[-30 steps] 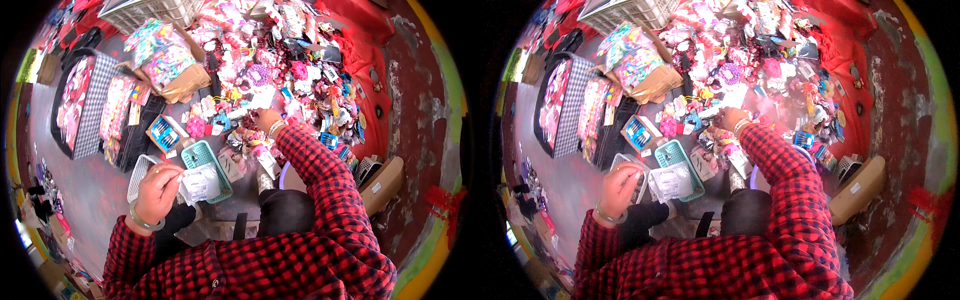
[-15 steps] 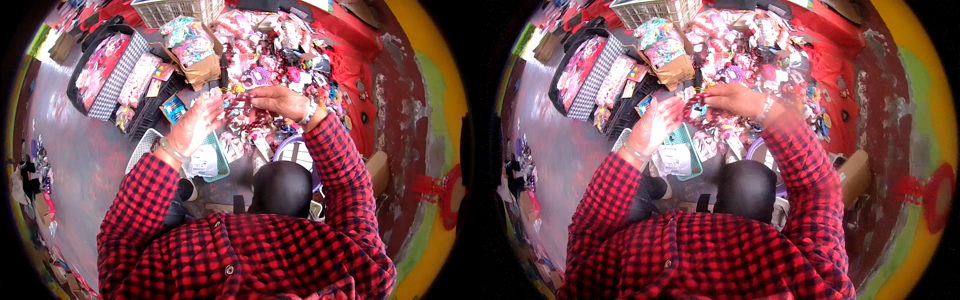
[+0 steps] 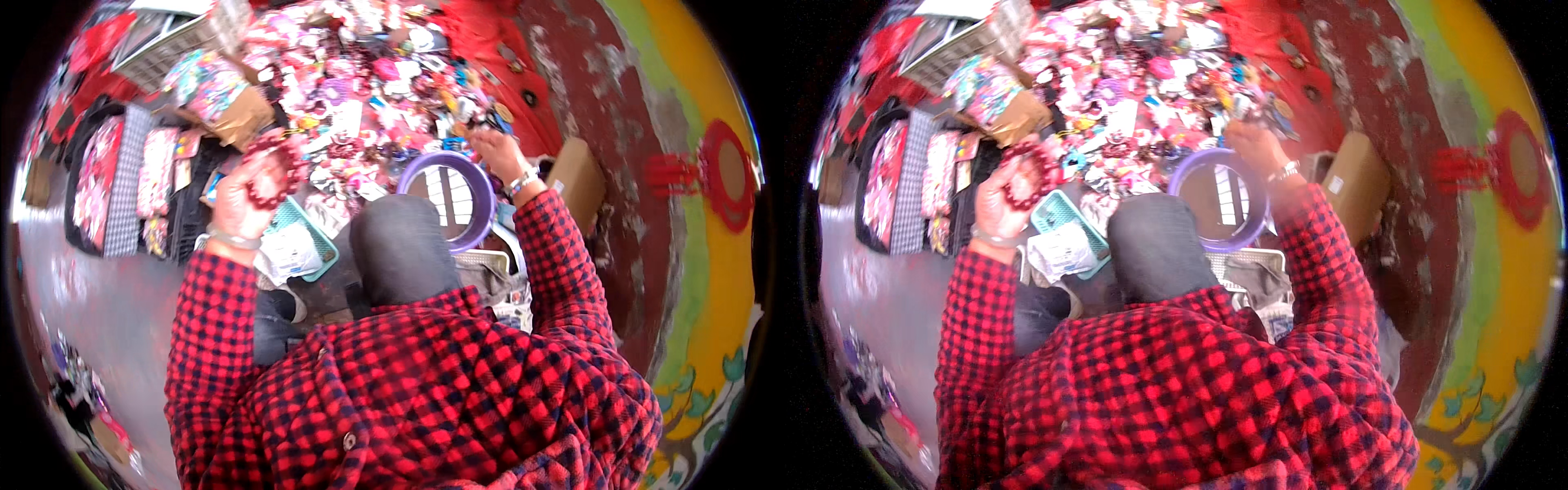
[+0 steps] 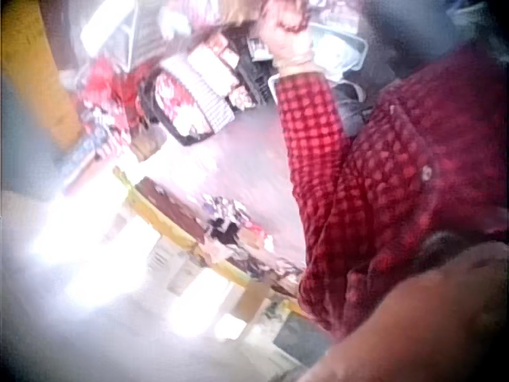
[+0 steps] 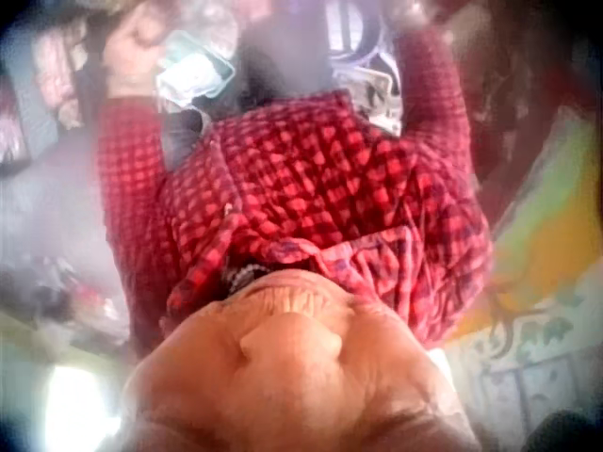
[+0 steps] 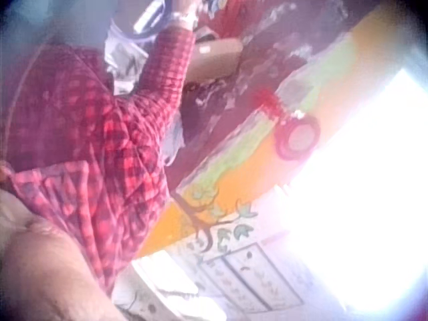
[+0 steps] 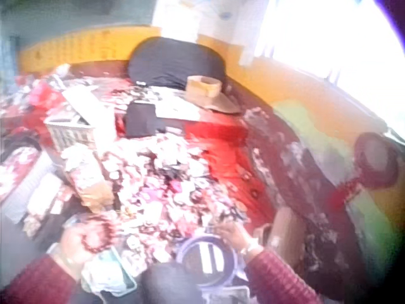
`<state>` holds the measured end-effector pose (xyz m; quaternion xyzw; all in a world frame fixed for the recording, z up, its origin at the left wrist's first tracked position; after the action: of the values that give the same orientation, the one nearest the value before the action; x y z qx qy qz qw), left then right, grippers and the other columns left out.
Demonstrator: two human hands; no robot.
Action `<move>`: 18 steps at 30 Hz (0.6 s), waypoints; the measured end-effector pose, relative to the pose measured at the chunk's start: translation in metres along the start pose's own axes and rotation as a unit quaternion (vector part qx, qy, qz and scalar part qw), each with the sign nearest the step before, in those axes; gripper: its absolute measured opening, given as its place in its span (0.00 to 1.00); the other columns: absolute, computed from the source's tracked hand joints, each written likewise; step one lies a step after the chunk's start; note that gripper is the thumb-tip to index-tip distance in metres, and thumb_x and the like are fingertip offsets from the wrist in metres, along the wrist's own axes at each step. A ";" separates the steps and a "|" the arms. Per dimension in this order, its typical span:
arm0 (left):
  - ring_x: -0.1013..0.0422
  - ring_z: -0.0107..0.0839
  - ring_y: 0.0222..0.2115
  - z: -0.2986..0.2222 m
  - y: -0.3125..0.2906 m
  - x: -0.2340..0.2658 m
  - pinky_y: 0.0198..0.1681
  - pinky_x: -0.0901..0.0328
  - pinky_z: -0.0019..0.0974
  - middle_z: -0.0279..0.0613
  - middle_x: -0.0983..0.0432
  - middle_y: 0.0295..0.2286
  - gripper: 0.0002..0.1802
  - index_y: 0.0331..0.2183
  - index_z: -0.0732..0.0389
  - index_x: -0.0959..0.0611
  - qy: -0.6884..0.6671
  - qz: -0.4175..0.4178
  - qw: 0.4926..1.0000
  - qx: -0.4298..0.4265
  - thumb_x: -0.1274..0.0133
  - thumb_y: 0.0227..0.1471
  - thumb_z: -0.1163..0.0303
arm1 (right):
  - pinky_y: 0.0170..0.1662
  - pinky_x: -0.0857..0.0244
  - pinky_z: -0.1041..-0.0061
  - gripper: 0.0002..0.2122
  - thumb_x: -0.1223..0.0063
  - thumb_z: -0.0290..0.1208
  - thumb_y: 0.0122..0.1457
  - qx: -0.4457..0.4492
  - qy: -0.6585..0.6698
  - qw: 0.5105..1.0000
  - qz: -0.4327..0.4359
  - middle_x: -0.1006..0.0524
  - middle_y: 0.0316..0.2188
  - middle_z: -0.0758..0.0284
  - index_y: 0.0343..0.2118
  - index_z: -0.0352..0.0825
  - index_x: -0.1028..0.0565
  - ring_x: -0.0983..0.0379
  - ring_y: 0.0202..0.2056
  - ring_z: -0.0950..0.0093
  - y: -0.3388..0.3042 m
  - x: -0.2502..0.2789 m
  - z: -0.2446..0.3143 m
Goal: The person picks up a beaded bracelet and places it inside a small plastic bag, then seals the bag by hand.
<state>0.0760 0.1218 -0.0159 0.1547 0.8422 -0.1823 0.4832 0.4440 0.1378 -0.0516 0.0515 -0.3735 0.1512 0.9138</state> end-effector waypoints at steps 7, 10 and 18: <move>0.41 0.45 0.51 -0.008 0.000 0.047 0.56 0.48 0.43 0.58 0.37 0.47 0.18 0.46 0.73 0.34 -0.007 -0.038 0.999 0.010 0.60 0.53 0.75 | 0.25 0.35 0.78 0.12 0.51 0.31 0.52 -0.377 -0.115 0.918 0.037 0.24 0.24 0.68 0.36 0.30 0.25 0.29 0.23 0.78 -0.246 -0.040 -0.205; 0.41 0.45 0.51 -0.014 0.001 0.064 0.56 0.47 0.42 0.57 0.38 0.48 0.20 0.48 0.72 0.35 0.042 -0.056 0.998 0.000 0.60 0.54 0.74 | 0.30 0.34 0.74 0.11 0.52 0.33 0.50 -0.411 -0.143 0.896 0.089 0.24 0.28 0.65 0.33 0.34 0.24 0.28 0.27 0.72 -0.324 -0.061 -0.224; 0.35 0.42 0.46 -0.014 0.009 0.096 0.53 0.43 0.42 0.53 0.31 0.42 0.16 0.43 0.70 0.30 0.093 -0.124 0.988 -0.016 0.58 0.52 0.74 | 0.40 0.34 0.69 0.13 0.50 0.32 0.47 -0.484 -0.139 0.863 -0.025 0.24 0.32 0.56 0.37 0.36 0.25 0.27 0.34 0.62 -0.361 -0.093 -0.188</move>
<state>0.0229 0.1445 -0.0943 0.0574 0.8992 -0.2120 0.3785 0.6205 -0.1874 -0.2445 -0.3678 -0.5217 -0.0801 0.7656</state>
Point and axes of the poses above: each hand's wrist, its own y-axis towards the middle knuckle, its own x-axis out of the back of the hand, z = x × y, the point moved 7 cm from there along y, towards the middle knuckle
